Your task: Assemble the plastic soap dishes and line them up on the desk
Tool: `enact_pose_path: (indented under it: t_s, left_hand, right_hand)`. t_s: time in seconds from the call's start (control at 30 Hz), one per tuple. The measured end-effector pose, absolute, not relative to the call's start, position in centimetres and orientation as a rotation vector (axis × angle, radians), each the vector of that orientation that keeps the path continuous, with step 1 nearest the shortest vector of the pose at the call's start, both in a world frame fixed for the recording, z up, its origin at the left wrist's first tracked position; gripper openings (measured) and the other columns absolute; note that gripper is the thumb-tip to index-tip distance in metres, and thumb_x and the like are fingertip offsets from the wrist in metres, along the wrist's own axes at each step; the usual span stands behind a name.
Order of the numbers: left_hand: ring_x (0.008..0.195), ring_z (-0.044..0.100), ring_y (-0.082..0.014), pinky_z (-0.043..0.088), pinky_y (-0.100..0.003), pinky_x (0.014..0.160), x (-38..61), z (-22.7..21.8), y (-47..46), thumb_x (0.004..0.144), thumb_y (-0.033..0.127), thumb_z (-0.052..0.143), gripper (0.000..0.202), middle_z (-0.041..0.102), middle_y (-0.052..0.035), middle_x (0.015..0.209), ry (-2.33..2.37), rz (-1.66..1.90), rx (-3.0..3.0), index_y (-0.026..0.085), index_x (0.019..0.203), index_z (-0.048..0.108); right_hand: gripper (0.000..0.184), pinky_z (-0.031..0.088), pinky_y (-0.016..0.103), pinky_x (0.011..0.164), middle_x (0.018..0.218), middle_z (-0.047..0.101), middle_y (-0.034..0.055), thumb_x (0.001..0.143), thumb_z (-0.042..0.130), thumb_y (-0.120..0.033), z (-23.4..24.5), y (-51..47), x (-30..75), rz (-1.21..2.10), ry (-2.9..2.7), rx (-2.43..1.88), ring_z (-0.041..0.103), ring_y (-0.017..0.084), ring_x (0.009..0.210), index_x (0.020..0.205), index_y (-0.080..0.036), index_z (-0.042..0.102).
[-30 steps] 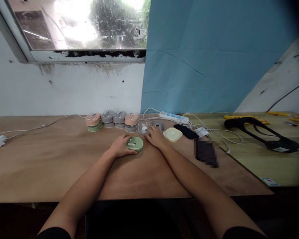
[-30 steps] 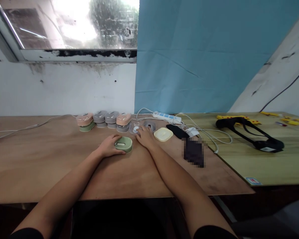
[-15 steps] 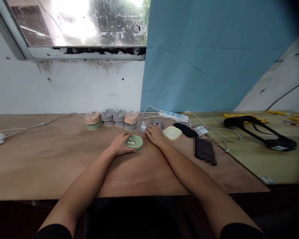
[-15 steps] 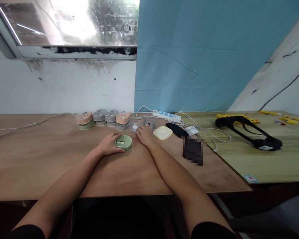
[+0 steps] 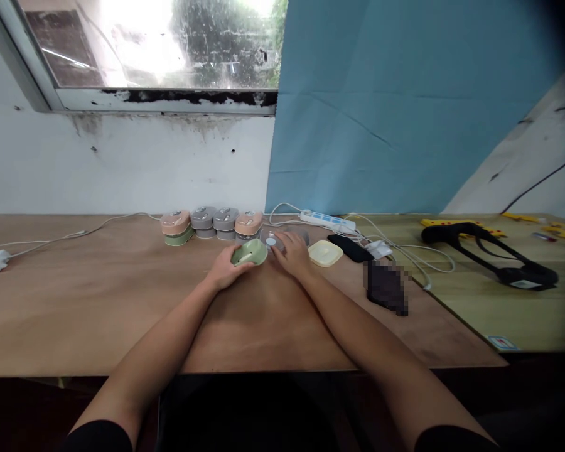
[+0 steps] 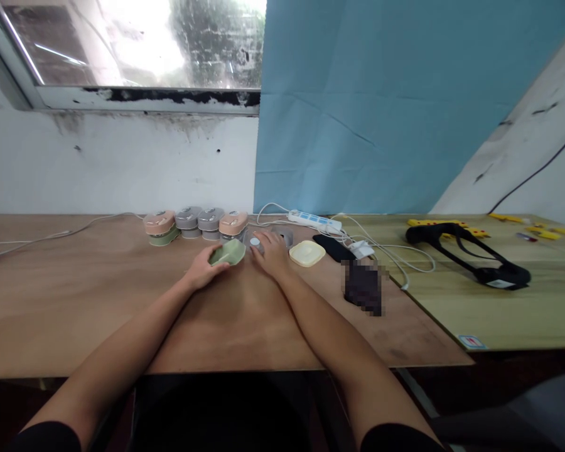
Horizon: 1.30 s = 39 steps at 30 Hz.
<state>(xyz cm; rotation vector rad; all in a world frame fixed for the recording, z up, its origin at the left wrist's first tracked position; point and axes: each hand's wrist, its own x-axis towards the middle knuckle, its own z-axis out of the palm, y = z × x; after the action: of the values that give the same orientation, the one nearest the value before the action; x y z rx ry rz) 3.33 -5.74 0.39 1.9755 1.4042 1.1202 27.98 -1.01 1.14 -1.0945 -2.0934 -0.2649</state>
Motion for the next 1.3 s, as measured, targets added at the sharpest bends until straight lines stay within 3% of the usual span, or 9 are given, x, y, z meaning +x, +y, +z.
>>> enact_pose_path:
  t_s: [0.27,0.4,0.57,0.67,0.87,1.0,1.1,1.2,1.3]
  left_hand:
    - [0.130,0.042,-0.0302,0.032,-0.045,0.108,4.6,0.2,-6.4,0.089,0.068,0.032,0.072,0.045,-0.0169,0.141,1.125,1.422,1.818,0.015,0.138,0.037]
    - [0.126,0.046,-0.0300,0.036,-0.047,0.105,4.9,0.3,-6.7,0.087,0.062,0.045,0.071,0.047,-0.0175,0.139,1.044,1.378,1.888,0.016,0.140,0.033]
    - [0.102,0.061,-0.0268,0.052,-0.041,0.083,4.5,1.0,-7.0,0.074,0.050,0.070,0.081,0.057,-0.0152,0.122,1.092,1.279,1.875,0.015,0.136,0.031]
    - [0.093,0.064,-0.0240,0.054,-0.039,0.077,4.4,1.3,-7.2,0.073,0.049,0.071,0.079,0.062,-0.0112,0.110,1.147,1.302,1.865,0.016,0.134,0.033]
    - [0.094,0.063,-0.0246,0.054,-0.038,0.076,4.6,1.1,-7.0,0.074,0.050,0.069,0.076,0.062,-0.0123,0.110,1.178,1.365,1.883,0.015,0.132,0.034]
    - [0.101,0.061,-0.0258,0.051,-0.040,0.085,4.1,0.6,-6.4,0.081,0.052,0.061,0.064,0.061,-0.0127,0.112,1.174,1.403,1.914,0.014,0.127,0.039]
    - [0.108,0.057,-0.0271,0.047,-0.041,0.091,3.6,0.4,-6.1,0.084,0.054,0.054,0.059,0.059,-0.0134,0.118,1.186,1.464,1.954,0.015,0.126,0.042]
    - [0.106,0.058,-0.0275,0.048,-0.041,0.089,3.3,0.5,-6.0,0.084,0.054,0.055,0.064,0.059,-0.0138,0.118,1.193,1.453,1.946,0.015,0.132,0.038]
    - [0.100,0.060,-0.0259,0.050,-0.039,0.084,3.5,0.6,-6.1,0.080,0.052,0.061,0.072,0.059,-0.0137,0.118,1.184,1.415,1.891,0.015,0.136,0.033]
  right_hand:
    - [0.099,0.039,0.052,0.104,0.140,0.045,0.0170,0.074,0.062,-0.067,0.8,-4.1,24.0,-0.046,-2.334,-0.688,0.045,0.033,0.127,0.150,-0.020,0.019]
    - [0.080,0.039,0.049,0.106,0.148,0.036,0.0159,0.086,0.055,-0.053,0.7,-4.4,23.4,0.056,-2.394,-0.622,0.040,0.029,0.134,0.150,-0.021,0.019]
    - [0.068,0.043,0.044,0.105,0.151,0.034,0.0148,0.094,0.046,-0.040,0.8,-4.3,24.2,0.078,-2.423,-0.575,0.039,0.025,0.136,0.152,-0.021,0.016]
    - [0.065,0.044,0.041,0.105,0.152,0.033,0.0149,0.096,0.042,-0.035,0.7,-4.2,24.2,0.073,-2.418,-0.546,0.040,0.024,0.136,0.152,-0.019,0.015]
    - [0.056,0.043,0.037,0.106,0.148,0.042,0.0072,0.098,0.033,-0.034,0.5,-4.4,23.8,0.216,-2.338,-0.600,0.047,0.019,0.131,0.151,-0.025,0.021]
    - [0.047,0.047,0.036,0.097,0.133,0.058,0.0063,0.099,0.030,-0.039,0.6,-4.6,23.9,0.330,-2.225,-0.732,0.058,0.020,0.117,0.142,-0.024,0.040]
    - [0.043,0.050,0.032,0.084,0.103,0.070,0.0058,0.100,0.026,-0.043,0.8,-4.3,24.4,0.362,-2.135,-0.865,0.065,0.019,0.093,0.120,-0.021,0.058]
    - [0.040,0.048,0.029,0.077,0.084,0.069,0.0035,0.099,0.029,-0.044,0.9,-4.0,24.9,0.356,-2.105,-0.955,0.064,0.018,0.080,0.099,-0.021,0.061]
    - [0.034,0.047,0.029,0.077,0.084,0.068,0.0031,0.098,0.031,-0.041,0.7,-3.9,24.8,0.367,-2.051,-0.974,0.065,0.018,0.079,0.104,-0.021,0.058]
